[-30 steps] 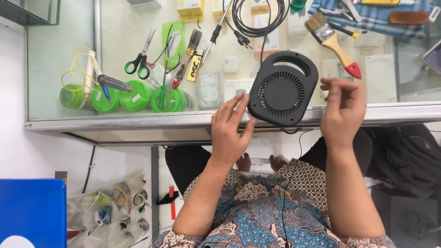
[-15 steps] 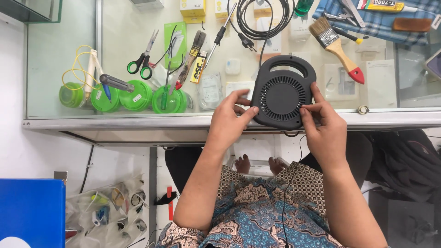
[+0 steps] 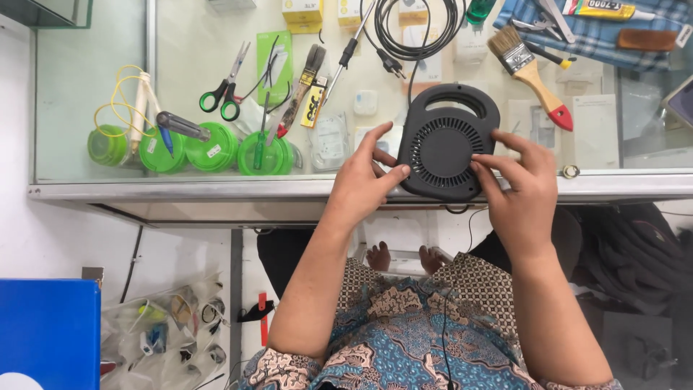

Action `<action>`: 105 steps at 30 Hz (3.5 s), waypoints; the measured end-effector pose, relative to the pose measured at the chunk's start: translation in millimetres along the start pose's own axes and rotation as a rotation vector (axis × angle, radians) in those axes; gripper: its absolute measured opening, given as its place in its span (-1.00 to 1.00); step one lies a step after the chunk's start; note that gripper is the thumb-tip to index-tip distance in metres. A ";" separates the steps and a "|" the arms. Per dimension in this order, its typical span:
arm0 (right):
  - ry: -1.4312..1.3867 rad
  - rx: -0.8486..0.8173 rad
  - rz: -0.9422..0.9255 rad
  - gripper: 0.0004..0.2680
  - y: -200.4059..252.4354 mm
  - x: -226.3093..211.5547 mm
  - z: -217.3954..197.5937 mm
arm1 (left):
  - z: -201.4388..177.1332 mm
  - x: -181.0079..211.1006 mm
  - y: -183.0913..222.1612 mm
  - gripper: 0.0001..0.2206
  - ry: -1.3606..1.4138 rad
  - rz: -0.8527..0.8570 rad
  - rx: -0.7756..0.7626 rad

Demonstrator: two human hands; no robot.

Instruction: Assembling the plastic housing of an electronic device using a screwdriver

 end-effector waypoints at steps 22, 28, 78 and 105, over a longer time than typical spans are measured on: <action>-0.211 -0.260 -0.231 -0.88 -14.7 -49.8 35.7 | 3.7 -23.8 -1.6 -0.43 -0.012 0.054 0.052; -0.246 -0.248 -0.233 -0.89 -14.3 -51.5 37.2 | 3.5 -20.9 -0.2 -0.41 -0.007 0.062 0.053; 0.040 -0.131 -0.562 -0.92 -10.7 -37.6 35.8 | 0.9 -17.7 6.6 -0.45 0.024 0.045 0.079; 0.032 0.075 -0.446 -0.95 2.7 -53.3 37.1 | -56.7 -29.7 9.5 -0.87 -0.421 0.448 0.860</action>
Point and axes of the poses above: each hand's wrist, its own y-axis away from the middle knuckle, its own z-axis out of the palm, x = y × z, the point moved 1 cm from there along -y, towards the middle knuckle, and after that the axes turned 11 degrees about x, right-handed, at the moved point
